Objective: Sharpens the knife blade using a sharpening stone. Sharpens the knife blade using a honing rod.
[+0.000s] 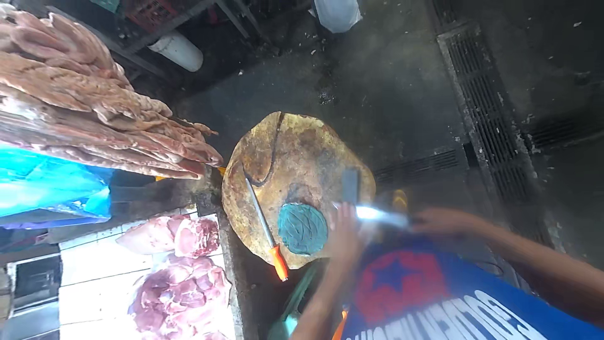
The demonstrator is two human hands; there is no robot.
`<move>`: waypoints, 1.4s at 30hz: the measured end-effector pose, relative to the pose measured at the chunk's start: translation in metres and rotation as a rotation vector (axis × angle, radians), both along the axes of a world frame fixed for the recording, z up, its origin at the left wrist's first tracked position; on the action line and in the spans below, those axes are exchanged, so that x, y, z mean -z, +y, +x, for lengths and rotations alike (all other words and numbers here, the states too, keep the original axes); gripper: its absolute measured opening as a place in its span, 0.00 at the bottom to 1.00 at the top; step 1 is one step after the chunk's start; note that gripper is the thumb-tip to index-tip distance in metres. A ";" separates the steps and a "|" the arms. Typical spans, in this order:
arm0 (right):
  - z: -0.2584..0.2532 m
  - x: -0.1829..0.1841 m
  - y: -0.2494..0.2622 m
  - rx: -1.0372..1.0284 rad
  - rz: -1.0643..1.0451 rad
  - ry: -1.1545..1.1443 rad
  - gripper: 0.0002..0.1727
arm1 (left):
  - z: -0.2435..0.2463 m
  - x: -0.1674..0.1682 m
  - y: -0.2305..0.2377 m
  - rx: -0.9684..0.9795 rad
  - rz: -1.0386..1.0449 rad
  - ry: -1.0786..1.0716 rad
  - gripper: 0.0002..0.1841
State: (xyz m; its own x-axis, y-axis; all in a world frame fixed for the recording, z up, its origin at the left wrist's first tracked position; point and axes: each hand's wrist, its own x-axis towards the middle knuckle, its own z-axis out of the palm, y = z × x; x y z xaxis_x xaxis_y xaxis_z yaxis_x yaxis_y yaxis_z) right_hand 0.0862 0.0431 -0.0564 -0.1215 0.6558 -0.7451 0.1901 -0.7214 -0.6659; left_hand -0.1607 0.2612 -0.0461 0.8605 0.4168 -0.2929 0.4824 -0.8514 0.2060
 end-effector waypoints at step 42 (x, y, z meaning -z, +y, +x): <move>0.042 -0.025 -0.025 0.102 -0.158 0.049 0.29 | 0.065 -0.011 -0.013 0.056 -0.047 0.114 0.48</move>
